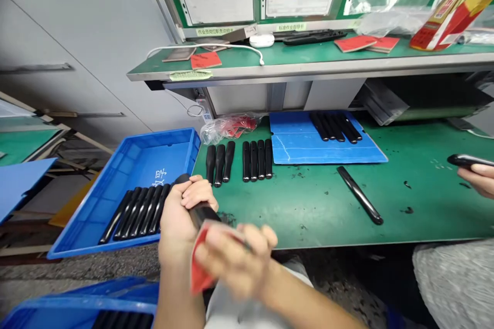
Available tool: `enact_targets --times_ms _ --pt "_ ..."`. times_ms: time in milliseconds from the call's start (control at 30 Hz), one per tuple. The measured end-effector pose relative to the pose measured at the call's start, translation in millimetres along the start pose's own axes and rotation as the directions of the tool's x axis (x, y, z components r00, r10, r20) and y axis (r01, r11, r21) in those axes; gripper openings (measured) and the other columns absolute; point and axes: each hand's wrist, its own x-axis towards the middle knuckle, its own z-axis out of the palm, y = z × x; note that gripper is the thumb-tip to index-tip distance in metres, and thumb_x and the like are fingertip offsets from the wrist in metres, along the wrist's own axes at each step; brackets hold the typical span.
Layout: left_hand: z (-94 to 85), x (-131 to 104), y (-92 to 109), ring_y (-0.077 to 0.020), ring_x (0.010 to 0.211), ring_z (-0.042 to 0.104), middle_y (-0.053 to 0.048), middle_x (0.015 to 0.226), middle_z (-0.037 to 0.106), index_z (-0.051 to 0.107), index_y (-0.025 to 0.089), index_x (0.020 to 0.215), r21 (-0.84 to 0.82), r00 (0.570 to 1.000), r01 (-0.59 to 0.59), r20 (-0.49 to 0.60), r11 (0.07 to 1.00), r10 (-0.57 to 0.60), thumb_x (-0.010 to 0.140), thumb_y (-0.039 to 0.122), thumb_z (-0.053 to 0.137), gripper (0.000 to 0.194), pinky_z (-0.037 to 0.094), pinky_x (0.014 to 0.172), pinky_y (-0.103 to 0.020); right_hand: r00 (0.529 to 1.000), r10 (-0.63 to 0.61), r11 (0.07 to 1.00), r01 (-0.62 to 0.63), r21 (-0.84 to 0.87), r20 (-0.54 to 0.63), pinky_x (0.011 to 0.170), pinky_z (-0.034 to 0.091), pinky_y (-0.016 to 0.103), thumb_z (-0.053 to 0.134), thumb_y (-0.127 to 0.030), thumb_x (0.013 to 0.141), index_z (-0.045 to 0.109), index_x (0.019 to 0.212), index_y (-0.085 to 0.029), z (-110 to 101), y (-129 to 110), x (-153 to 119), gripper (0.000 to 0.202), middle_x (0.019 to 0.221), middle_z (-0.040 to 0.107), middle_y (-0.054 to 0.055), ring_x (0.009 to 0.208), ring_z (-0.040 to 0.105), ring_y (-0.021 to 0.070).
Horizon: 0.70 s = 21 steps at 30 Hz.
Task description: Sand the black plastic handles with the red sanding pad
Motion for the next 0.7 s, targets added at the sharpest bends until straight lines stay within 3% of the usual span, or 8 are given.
enact_targets --times_ms 67,167,300,400,467,567,633,700 --pt "0.9 -5 3 -0.0036 0.034 0.038 0.011 0.050 0.034 0.044 0.019 0.085 -0.021 0.999 0.000 0.047 1.000 0.001 0.080 0.006 0.041 0.015 0.032 0.035 -0.010 1.000 0.023 0.999 -0.023 -0.044 0.002 0.110 0.032 0.059 0.045 -0.049 0.100 0.054 0.143 -0.040 1 -4 4 0.045 0.153 0.051 0.001 0.131 0.047 0.0354" --pt "0.9 -9 9 -0.0042 0.035 0.040 0.011 0.051 0.035 0.044 0.019 0.089 -0.022 0.995 -0.040 0.092 0.999 0.042 0.080 0.006 0.041 0.016 0.033 0.036 -0.011 1.000 -0.018 0.997 0.020 -0.079 0.025 0.116 0.025 0.060 0.034 -0.041 0.106 0.043 0.150 -0.040 -1 -20 8 0.045 0.158 0.044 0.000 0.139 0.042 0.0300" --pt "-3.6 -6 15 -0.0044 0.036 0.041 0.011 0.051 0.035 0.043 0.020 0.087 -0.017 0.992 -0.036 0.117 0.999 0.038 0.078 0.006 0.044 0.017 0.035 0.037 -0.011 0.973 -0.134 0.980 0.101 0.173 0.189 0.119 0.028 0.054 0.032 -0.042 0.107 0.041 0.152 -0.039 -10 -50 -14 0.045 0.160 0.041 0.000 0.147 0.036 0.0276" --pt "-6.6 -2 16 -0.0045 0.037 0.041 0.011 0.051 0.036 0.043 0.020 0.086 -0.015 0.990 -0.044 0.130 0.999 0.046 0.077 0.005 0.044 0.018 0.035 0.038 -0.012 0.979 -0.106 0.957 0.052 0.286 0.175 0.111 0.041 0.053 0.028 -0.048 0.107 0.040 0.153 -0.038 -13 -59 -36 0.049 0.159 0.041 0.003 0.141 0.044 0.0318" --pt "-6.4 -3 15 -0.0047 0.036 0.040 0.011 0.051 0.034 0.043 0.020 0.085 -0.033 0.993 -0.049 0.104 0.998 0.052 0.076 0.006 0.044 0.017 0.034 0.036 -0.012 0.972 -0.219 0.961 0.201 0.192 0.080 0.107 0.045 0.054 0.031 -0.046 0.106 0.033 0.155 -0.041 -10 -52 -42 0.050 0.160 0.039 0.002 0.138 0.047 0.0334" --pt "-1.9 -12 10 -0.0043 0.036 0.039 0.010 0.053 0.034 0.048 0.019 0.089 -0.063 0.991 0.016 0.137 0.998 -0.007 0.081 0.008 0.044 0.014 0.034 0.036 -0.012 0.902 -0.431 0.901 0.431 -0.052 0.012 0.100 0.046 0.052 0.042 -0.037 0.105 0.030 0.154 -0.050 -2 -27 -29 0.052 0.157 0.045 -0.002 0.124 0.055 0.0309" --pt "3.2 -18 8 -0.0039 0.036 0.038 0.010 0.054 0.035 0.052 0.017 0.098 -0.061 0.973 0.096 0.218 0.993 -0.081 0.087 0.010 0.042 0.016 0.033 0.036 -0.011 0.925 -0.368 0.908 0.379 -0.180 0.093 0.094 0.046 0.051 0.044 -0.031 0.104 0.036 0.151 -0.050 0 -12 -15 0.051 0.154 0.050 -0.002 0.113 0.058 0.0290" --pt "8.0 -21 8 -0.0049 0.038 0.041 0.009 0.055 0.038 0.056 0.016 0.108 -0.010 0.952 0.101 0.290 0.995 -0.094 0.092 0.015 0.043 0.021 0.034 0.036 -0.012 0.945 -0.269 0.916 0.310 -0.254 0.185 0.094 0.045 0.052 0.041 -0.029 0.105 0.037 0.152 -0.046 -3 -5 -6 0.050 0.156 0.048 0.001 0.114 0.056 0.0293"
